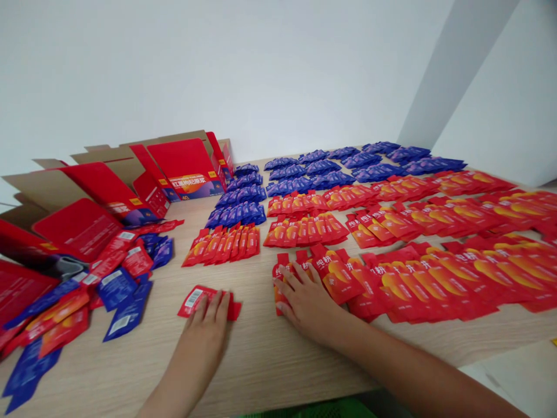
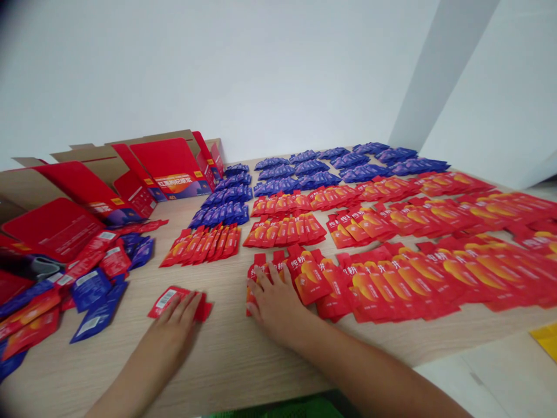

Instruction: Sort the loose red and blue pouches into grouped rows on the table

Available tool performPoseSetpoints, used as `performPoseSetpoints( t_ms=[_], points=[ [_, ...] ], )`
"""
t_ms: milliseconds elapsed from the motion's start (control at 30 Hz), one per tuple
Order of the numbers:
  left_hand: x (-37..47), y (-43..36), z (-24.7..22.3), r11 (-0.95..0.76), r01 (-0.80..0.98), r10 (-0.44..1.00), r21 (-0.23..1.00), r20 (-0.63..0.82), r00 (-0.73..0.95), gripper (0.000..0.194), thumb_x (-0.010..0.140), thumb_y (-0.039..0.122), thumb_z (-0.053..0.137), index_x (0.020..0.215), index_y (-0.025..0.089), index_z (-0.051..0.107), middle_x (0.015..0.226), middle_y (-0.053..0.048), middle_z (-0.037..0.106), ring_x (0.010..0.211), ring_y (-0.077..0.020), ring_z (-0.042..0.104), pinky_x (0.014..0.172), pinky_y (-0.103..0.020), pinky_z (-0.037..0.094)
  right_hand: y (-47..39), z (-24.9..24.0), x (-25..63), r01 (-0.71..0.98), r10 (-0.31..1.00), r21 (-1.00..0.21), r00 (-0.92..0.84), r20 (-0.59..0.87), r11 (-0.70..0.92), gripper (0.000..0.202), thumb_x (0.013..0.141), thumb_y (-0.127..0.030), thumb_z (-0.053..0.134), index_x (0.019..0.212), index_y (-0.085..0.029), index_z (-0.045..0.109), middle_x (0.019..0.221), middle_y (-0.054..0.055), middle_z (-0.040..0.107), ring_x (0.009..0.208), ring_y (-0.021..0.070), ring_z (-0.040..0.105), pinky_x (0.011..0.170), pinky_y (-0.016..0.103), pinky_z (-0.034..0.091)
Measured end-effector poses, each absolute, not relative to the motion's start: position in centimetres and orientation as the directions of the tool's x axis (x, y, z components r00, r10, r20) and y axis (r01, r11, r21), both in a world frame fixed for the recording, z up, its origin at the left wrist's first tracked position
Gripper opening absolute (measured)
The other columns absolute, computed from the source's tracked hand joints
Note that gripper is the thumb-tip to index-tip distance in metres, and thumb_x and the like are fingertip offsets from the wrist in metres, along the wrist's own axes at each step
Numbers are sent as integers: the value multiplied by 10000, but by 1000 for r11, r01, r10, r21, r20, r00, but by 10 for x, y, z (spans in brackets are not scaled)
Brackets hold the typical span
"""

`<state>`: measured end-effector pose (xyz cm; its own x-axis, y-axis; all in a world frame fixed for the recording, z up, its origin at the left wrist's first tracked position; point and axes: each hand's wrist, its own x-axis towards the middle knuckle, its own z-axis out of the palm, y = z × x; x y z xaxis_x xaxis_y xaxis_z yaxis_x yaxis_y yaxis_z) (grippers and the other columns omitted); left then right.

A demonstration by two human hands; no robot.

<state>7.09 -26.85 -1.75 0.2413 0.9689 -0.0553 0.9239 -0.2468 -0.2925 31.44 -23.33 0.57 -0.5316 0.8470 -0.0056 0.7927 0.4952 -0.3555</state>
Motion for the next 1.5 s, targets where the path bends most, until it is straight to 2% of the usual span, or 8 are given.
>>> performPoseSetpoints(
  t_ms=[400, 567, 667, 767, 900, 1133, 1300, 1500],
  points=[
    [81, -235, 7, -473, 856, 857, -210, 117, 502, 295, 864, 116, 397, 917, 145, 686, 895, -106, 696, 821, -236, 635, 755, -364, 507, -234, 5, 315, 660, 802, -475, -563, 201, 582, 307, 895, -210, 468, 1162, -138, 601, 1297, 140, 544, 1258, 272, 411, 1090, 488, 249],
    [99, -229, 46, -427, 853, 858, 300, 433, 278, 252, 885, 332, 441, 778, 192, 622, 696, -20, 633, 633, -145, 573, 634, -248, 448, -232, 0, 315, 473, 859, -764, -470, 202, 438, 515, 889, -285, 505, 1356, -92, 403, 1364, 196, 476, 1283, 267, 404, 1066, 478, 310],
    [127, -221, 67, -289, 694, 913, 659, 408, -8, 298, 836, 385, 501, 602, 201, 499, 504, 47, 441, 466, -99, 409, 471, -208, 330, -230, -1, 313, 162, 874, -962, -471, 120, 219, 597, 858, -402, 560, 1365, -151, 370, 1290, 175, 550, 1155, 248, 540, 957, 448, 428],
    [148, -205, 71, -235, 480, 936, 845, 329, -122, 290, 802, 401, 531, 600, 199, 480, 514, 51, 422, 476, -95, 385, 451, -198, 299, -228, 3, 311, -172, 785, -979, -619, 24, -105, 611, 812, -596, 527, 1273, -202, 445, 981, 81, 689, 820, 191, 674, 698, 337, 531],
    [159, -184, 60, -237, 353, 933, 905, 313, -177, 255, 780, 393, 561, 632, 191, 515, 566, 45, 469, 516, -93, 415, 484, -191, 338, -225, 9, 310, -303, 718, -895, -695, -27, -326, 641, 755, -750, 420, 1008, -174, 547, 737, 40, 676, 580, 160, 655, 452, 230, 477],
    [171, -189, 41, 28, -62, 999, 998, -31, -43, 415, 669, 399, 678, 993, 203, 508, 688, 48, 605, 547, -107, 559, 527, -215, 451, -224, 4, 310, -203, 853, -952, -514, -97, -230, 421, 713, -536, 667, 836, -205, 438, 582, -55, 617, 403, 79, 542, 412, 188, 432],
    [175, -198, 36, 106, 151, 928, 983, -153, 340, 380, 691, 434, 664, 899, 166, 491, 557, 43, 587, 409, -92, 501, 394, -192, 393, -217, 6, 317, -278, 939, -951, -343, -30, -132, 433, 735, -529, 639, 908, -217, 394, 530, -84, 589, 331, 63, 462, 344, 170, 355],
    [177, -201, 27, 172, 60, 891, 983, -181, 417, 399, 758, 479, 582, 990, 186, 443, 385, 117, 457, 289, -54, 305, 311, -141, 197, -214, 8, 319, -245, 946, -959, -317, -62, -145, 371, 792, -506, 535, 968, -228, 364, 486, -98, 552, 315, 86, 438, 332, 183, 335]
  ],
)
